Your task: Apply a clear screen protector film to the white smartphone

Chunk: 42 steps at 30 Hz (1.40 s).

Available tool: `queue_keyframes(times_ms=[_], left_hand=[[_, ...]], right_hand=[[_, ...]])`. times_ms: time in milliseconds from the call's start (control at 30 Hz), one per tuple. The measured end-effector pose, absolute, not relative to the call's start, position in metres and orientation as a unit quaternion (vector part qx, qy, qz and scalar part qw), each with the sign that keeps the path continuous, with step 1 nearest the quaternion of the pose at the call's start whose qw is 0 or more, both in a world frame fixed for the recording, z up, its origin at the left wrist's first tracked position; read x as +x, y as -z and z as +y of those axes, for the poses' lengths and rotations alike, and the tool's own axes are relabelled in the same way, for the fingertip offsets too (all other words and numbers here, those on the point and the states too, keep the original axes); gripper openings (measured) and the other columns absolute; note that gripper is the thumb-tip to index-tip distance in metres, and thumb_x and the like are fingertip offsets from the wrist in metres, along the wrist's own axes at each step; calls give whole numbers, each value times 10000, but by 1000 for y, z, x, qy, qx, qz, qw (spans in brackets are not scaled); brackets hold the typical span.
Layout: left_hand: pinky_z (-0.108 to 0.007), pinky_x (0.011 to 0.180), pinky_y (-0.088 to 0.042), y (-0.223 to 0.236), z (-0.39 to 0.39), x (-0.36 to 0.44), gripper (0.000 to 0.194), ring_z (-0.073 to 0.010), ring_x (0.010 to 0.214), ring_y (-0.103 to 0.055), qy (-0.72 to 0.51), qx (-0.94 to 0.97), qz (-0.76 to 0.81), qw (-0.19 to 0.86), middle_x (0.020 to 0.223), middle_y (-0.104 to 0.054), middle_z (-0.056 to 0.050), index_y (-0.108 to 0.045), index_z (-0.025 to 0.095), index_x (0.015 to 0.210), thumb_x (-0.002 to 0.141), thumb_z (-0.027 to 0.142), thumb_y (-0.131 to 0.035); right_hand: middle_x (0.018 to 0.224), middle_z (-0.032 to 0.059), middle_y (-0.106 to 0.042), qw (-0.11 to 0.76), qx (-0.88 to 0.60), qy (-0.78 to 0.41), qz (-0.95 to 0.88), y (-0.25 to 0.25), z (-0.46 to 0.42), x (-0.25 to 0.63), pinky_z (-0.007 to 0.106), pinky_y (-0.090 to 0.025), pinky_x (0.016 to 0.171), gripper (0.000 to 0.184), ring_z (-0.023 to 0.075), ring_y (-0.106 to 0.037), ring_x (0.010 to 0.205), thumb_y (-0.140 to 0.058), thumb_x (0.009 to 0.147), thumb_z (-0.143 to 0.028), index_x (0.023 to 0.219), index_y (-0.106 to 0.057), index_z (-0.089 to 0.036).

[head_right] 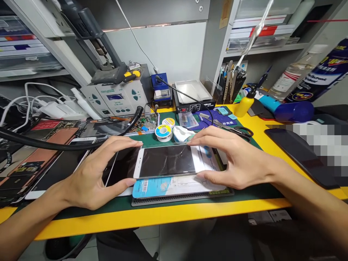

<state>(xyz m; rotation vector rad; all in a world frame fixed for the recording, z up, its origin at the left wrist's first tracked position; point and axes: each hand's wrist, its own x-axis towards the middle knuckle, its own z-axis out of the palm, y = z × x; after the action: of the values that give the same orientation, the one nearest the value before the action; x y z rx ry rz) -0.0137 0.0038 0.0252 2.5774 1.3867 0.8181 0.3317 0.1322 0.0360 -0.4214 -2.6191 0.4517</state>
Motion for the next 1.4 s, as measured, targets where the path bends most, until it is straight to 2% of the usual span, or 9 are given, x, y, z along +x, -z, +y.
queue_keyframes(times_ms=[433,667,1067,1400], left_hand=[[-519,1128,-461,-25,4,-15,754,-340,1315,-523,-250,854,452,58,1366,-569,-182,-424,167,1490,819,255,-756],[-546,1110,-477,-25,4,-15,762,-348,1314,-523,-249,852,456,66,1370,-573,-178,-408,207,1502,825,267,-753],[-537,1107,-489,-24,4,-15,772,-353,1306,-539,-244,853,457,57,1372,-586,-173,-412,210,1504,813,263,-751],[-542,1104,-479,-21,1,-8,629,-351,1294,-556,-267,830,487,41,1374,-598,-145,-470,238,1476,884,307,-670]], right_hand=[[1258,122,-711,222,-150,-159,-950,-39,131,331,435,-616,926,567,336,-692,1135,-830,792,-360,1324,-665,-258],[1256,120,-717,222,-148,-153,-952,-39,131,331,462,-631,902,570,348,-701,1112,-815,798,-346,1343,-665,-282],[1253,121,-717,207,-144,-143,-957,-40,131,330,434,-620,898,590,333,-695,1126,-822,799,-361,1359,-659,-268],[1265,120,-712,199,-155,-148,-956,-39,131,333,422,-572,980,645,310,-679,1153,-829,805,-398,1388,-608,-236]])
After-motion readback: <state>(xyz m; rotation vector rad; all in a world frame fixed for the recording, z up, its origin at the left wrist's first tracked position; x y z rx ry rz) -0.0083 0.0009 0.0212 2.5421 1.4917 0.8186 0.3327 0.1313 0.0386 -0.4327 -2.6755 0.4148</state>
